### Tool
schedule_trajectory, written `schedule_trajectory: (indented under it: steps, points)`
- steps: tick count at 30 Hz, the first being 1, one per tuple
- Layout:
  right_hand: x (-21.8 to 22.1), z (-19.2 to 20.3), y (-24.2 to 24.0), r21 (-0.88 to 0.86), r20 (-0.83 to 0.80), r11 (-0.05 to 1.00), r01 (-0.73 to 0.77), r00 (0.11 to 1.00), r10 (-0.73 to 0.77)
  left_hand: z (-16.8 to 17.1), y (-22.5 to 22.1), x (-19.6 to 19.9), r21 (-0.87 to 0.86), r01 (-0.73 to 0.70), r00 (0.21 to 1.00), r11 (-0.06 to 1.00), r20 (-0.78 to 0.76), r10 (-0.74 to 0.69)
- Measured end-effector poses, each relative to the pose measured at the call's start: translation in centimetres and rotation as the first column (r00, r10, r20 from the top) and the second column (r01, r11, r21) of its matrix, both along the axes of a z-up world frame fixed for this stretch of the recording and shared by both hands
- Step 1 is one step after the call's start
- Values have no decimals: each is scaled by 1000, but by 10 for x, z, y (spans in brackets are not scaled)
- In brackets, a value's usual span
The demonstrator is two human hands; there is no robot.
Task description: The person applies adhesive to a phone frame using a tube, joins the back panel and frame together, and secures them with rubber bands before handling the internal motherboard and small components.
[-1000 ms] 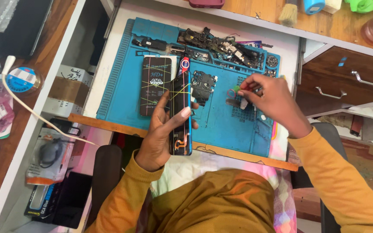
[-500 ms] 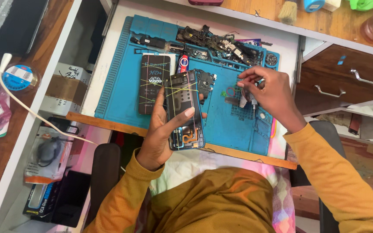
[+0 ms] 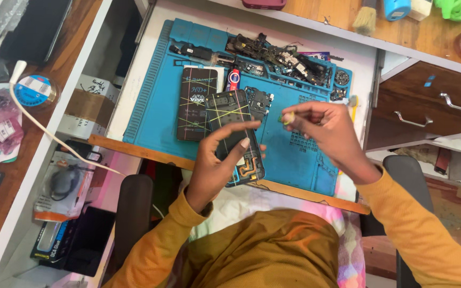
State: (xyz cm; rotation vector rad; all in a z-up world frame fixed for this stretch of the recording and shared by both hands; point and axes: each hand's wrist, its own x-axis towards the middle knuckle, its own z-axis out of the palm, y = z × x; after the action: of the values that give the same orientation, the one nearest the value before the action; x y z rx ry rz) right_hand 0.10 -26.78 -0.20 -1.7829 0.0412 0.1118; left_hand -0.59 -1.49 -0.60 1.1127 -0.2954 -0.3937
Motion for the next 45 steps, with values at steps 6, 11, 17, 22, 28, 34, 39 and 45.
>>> schedule_trajectory:
  steps: [6,11,17,22,28,34,39,45]
  points:
    - [-23,2,31,-21,-39,997,-77,996,77,-2,-7,-10,293,-371,837,881,517,180]
    - [-28,5,39,-44,32,989,-143,989,145,-7,-5,-9,429,-400,848,810,509,150]
    - [-31,9,44,82,56,990,-114,992,110,5,5,-2,417,-432,862,800,451,231]
    - [-31,5,47,-14,9,997,-71,997,71,4,2,-1,341,-340,891,876,415,184]
    - [-31,0,44,-34,-5,984,-172,985,172,-8,-2,-3,333,-264,929,905,341,145]
    - [-33,0,42,-30,44,984,-176,983,177,-13,-5,1,323,-203,958,924,263,118]
    - [-40,22,42,-11,11,998,-69,998,69,-2,-16,-6,309,-411,838,858,498,222]
    - [-48,39,30,247,155,923,-294,953,262,-8,-26,-6,265,-458,865,848,353,357]
